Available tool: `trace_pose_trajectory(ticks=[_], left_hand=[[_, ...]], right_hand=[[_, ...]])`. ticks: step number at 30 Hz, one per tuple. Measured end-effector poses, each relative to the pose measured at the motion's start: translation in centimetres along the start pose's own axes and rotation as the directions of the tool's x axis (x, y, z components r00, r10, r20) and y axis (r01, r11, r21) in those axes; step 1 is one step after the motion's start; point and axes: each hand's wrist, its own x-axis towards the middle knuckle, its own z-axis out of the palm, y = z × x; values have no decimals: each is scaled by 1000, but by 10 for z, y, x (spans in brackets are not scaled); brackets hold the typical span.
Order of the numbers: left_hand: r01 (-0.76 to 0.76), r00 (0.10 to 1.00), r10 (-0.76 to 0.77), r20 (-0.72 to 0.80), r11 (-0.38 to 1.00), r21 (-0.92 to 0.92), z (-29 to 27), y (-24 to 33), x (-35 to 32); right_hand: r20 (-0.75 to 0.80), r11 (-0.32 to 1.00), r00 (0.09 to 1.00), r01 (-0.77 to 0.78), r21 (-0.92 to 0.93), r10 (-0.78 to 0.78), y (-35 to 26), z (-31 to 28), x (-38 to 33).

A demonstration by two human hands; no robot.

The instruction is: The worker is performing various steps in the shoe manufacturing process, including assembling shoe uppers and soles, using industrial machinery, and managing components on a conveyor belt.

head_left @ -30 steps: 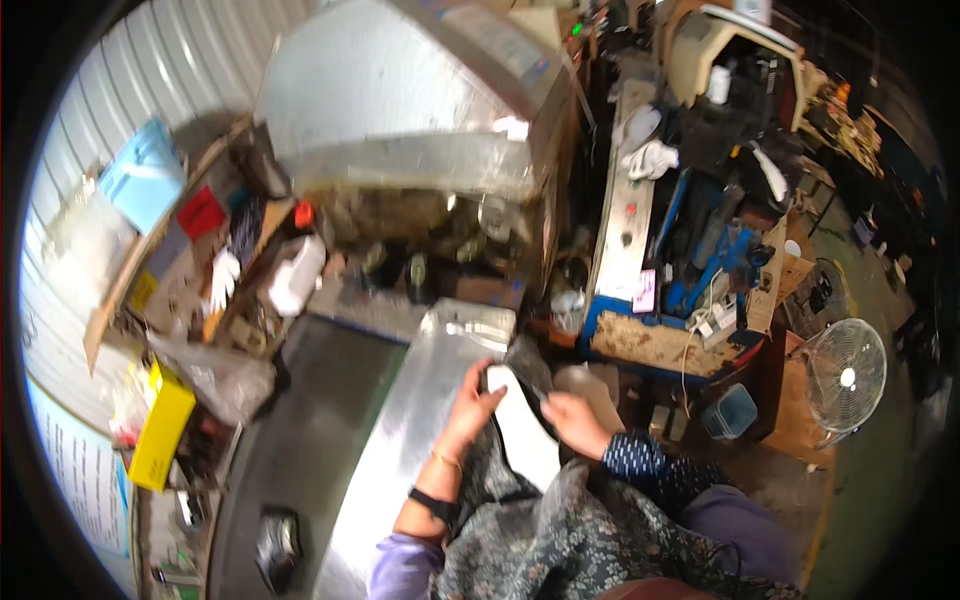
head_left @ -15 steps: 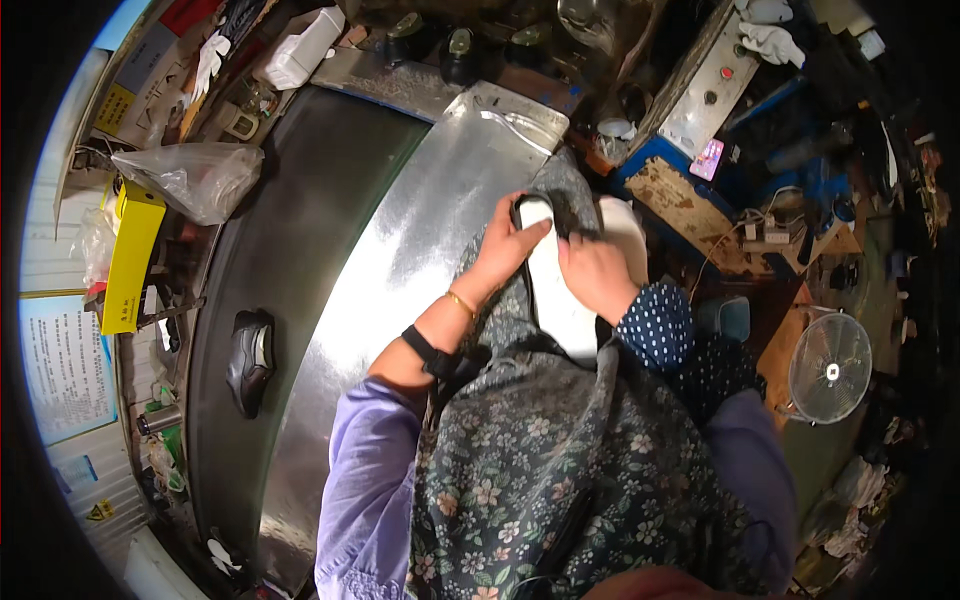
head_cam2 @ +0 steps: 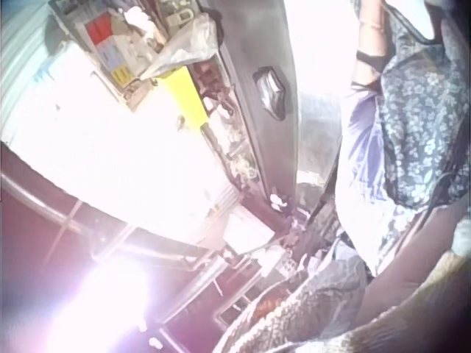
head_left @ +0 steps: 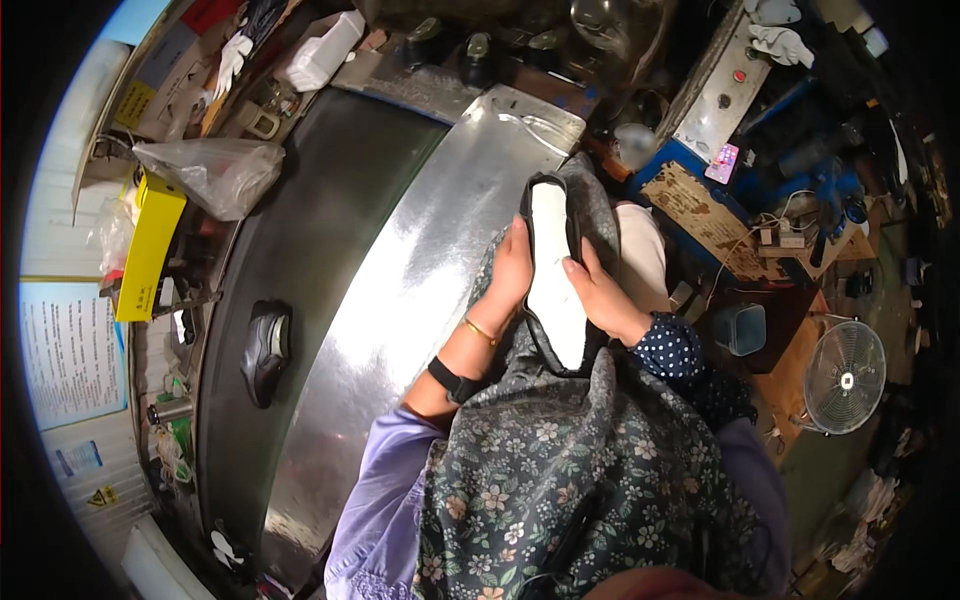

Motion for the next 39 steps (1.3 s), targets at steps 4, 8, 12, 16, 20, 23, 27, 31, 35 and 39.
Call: trace_pose_trajectory(ticks=[4, 8, 12, 16, 20, 23, 27, 31, 35, 39], left_hand=[[-190, 970, 226, 90, 473, 860, -15, 25, 6], [-124, 891, -104, 442, 881, 457, -52, 45, 0], [-110, 933, -60, 356, 891, 440, -49, 24, -36], [-319, 944, 214, 250, 408, 855, -39, 9, -46], [-258, 939, 40, 341, 739, 623, -44, -3, -72], [72, 878, -4, 478, 990, -123, -44, -13, -84], [358, 909, -236, 345, 864, -353, -71, -10, -66], [-368, 930, 338, 145, 861, 351, -126, 2, -65], [-502, 841, 366, 397, 256, 826, -132, 2, -90], [-698, 715, 517, 470, 499, 514, -91, 5, -97]], right_hand=[[-87, 973, 994, 52, -225, -73, -7, 19, 10], [-83, 979, 994, 91, 182, -77, 1, 24, 10], [-157, 904, 987, 97, 416, -34, 5, 29, 11], [-220, 971, 971, 136, 199, -91, 8, 33, 8], [-163, 972, 963, 226, 65, -213, 25, 31, 6], [-168, 942, 935, 326, 73, -311, 26, 10, 11], [-100, 940, 948, 279, -196, -302, -27, -90, 12], [-439, 774, 685, 298, -559, -581, -103, -279, -36], [-446, 287, 96, -642, -711, -890, -108, -415, -92], [-868, 678, 112, -579, -453, -484, -94, -443, -96]])
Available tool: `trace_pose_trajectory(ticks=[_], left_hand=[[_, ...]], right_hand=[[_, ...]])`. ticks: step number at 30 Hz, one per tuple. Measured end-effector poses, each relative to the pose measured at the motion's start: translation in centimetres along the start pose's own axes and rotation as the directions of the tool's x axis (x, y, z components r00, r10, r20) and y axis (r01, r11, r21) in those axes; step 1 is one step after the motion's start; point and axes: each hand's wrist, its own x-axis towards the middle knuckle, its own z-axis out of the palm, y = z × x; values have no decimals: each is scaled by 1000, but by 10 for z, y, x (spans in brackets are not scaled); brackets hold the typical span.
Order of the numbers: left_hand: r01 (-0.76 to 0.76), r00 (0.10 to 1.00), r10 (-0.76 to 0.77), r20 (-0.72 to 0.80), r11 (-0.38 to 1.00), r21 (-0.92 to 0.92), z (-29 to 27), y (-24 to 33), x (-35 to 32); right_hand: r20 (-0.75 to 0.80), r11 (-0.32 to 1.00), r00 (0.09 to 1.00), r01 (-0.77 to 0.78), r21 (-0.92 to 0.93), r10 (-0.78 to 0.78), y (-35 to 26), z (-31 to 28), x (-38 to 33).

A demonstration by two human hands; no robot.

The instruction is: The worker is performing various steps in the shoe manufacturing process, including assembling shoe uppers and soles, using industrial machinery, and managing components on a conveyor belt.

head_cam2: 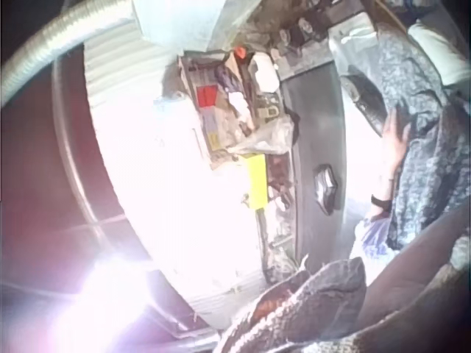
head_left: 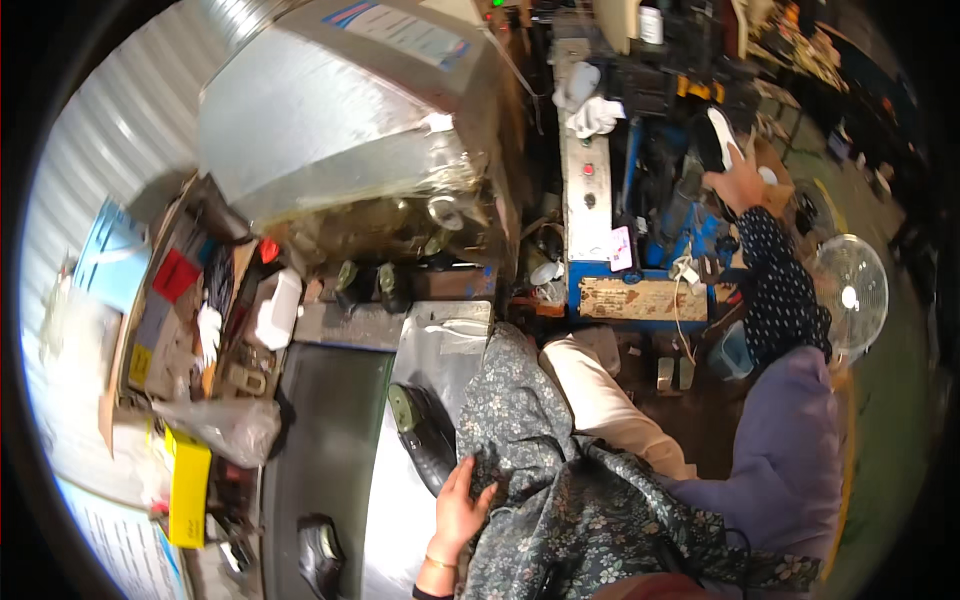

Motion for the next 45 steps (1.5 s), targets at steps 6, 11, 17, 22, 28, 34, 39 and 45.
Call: trace_pose_trajectory(ticks=[6, 11, 17, 22, 28, 34, 39, 45], left_hand=[[173, 982, -89, 164, 771, -613, 18, 30, 51], [108, 989, -141, 44, 486, -867, 53, 48, 127], [215, 897, -430, 104, 219, -952, 11, 11, 128], [216, 958, -128, 257, 912, -349, -4, 30, 64], [-84, 914, -57, -402, 942, -326, -20, -11, 25], [447, 566, -663, -490, 746, -493, -40, -73, -30], [478, 607, -623, -494, 782, -399, -17, -75, -46], [520, 670, -537, -514, 833, -192, -11, -83, 0]], right_hand=[[-246, 930, 909, 362, 65, -337, -34, -18, -70], [5, 420, 890, 211, 883, -457, -112, -37, -229], [170, 55, 532, -224, 973, -829, -192, -40, -333], [503, 373, -149, -845, 382, -851, -183, -21, -339], [591, 584, -124, -409, 701, -797, -175, 8, -338], [594, 511, 587, -327, 795, -550, -205, 92, -259], [525, 455, 580, -278, 846, -622, -357, 221, -224], [676, 532, 516, -421, 735, -525, -491, 353, -276]])
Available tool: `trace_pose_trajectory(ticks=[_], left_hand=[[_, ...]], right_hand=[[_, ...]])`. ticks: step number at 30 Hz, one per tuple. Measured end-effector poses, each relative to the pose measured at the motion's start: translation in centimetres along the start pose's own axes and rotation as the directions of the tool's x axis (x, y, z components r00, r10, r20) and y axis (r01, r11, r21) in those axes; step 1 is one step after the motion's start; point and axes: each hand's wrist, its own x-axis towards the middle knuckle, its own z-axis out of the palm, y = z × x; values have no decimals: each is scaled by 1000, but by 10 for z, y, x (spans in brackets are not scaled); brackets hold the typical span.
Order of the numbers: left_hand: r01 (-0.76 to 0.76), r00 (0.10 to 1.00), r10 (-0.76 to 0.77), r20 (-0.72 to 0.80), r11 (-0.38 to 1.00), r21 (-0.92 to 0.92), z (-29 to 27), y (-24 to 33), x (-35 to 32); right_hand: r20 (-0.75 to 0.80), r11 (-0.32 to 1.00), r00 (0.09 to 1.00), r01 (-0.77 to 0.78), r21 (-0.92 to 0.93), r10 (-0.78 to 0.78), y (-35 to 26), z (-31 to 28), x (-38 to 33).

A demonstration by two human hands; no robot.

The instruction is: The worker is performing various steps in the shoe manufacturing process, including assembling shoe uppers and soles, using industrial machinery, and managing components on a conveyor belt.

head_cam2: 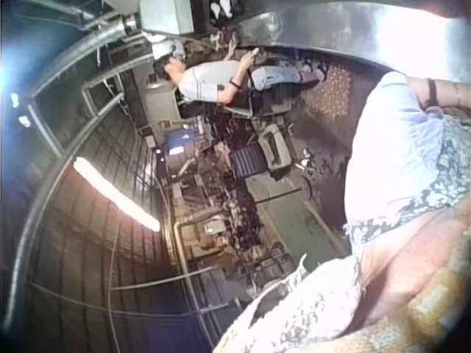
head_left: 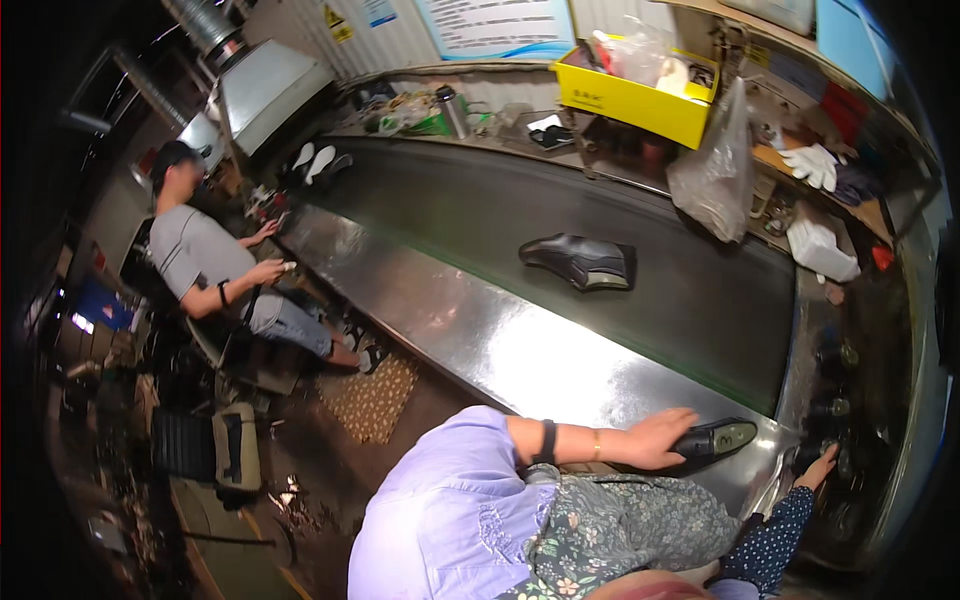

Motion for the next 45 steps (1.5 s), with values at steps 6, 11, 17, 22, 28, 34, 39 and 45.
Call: trace_pose_trajectory(ticks=[6, 11, 17, 22, 28, 34, 39, 45], left_hand=[[129, 976, -100, 193, 981, -142, 20, 6, 33], [302, 950, -244, 196, 882, -363, 15, 1, 33], [428, 894, -173, 413, 59, -902, 16, 55, 5], [373, 908, 104, 407, 246, -895, 19, 91, -3], [203, 819, 248, 518, 718, -666, 54, 91, -20], [591, 692, 0, 721, 575, -567, 72, 52, -28], [606, 703, -53, 710, 567, -558, 81, 28, -37], [642, 704, -100, 704, 514, -569, 91, 35, -38]], right_hand=[[192, 685, 735, 677, -270, -650, 13, 2, -112], [522, 967, 832, 251, -48, -190, 4, -14, -300], [617, 857, 775, -218, 466, -138, -83, -9, -415], [650, 703, 760, -467, 537, 9, -113, -56, -412], [344, 884, 816, 406, 230, -464, -133, -166, -408], [-190, 932, 913, 361, -33, -360, -147, -351, -411], [-486, 699, 692, 36, -715, -533, -145, -496, -402], [-669, 581, 590, -374, -723, -452, -146, -580, -375]])
